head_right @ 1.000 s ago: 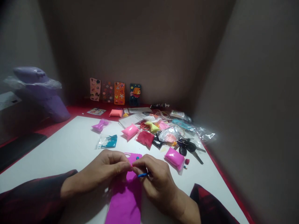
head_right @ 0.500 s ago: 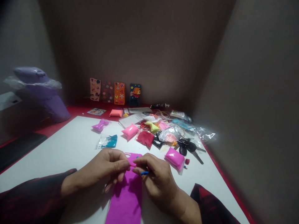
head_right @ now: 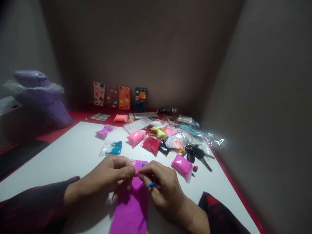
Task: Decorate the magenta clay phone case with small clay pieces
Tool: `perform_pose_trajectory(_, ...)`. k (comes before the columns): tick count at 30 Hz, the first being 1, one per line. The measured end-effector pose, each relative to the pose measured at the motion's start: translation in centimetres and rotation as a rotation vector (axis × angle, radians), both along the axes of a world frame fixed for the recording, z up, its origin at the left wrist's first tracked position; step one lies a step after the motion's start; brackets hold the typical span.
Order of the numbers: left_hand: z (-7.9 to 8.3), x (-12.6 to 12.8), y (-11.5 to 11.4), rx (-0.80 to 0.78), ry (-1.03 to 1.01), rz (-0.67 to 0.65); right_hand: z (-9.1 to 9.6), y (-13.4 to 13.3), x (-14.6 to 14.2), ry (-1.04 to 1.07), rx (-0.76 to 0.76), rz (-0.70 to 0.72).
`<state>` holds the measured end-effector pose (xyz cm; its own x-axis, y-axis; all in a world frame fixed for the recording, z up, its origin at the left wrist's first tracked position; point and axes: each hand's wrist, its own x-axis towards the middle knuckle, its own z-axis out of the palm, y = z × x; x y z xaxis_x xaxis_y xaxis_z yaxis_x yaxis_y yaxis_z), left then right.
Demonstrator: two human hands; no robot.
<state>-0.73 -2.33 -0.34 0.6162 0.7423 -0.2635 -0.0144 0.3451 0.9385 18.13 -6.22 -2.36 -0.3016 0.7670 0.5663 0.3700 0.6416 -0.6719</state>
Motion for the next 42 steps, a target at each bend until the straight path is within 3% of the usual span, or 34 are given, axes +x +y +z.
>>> perform_pose_trajectory(29, -0.39, 0.06, -0.24, 0.035, 0.071, 0.036, 0.03, 0.08, -0.26, 0.032, 0.029, 0.043)
perform_pose_trajectory(42, -0.41, -0.05, -0.3, 0.075, 0.051, 0.05, 0.27, -0.08, -0.31, 0.062, -0.056, 0.029)
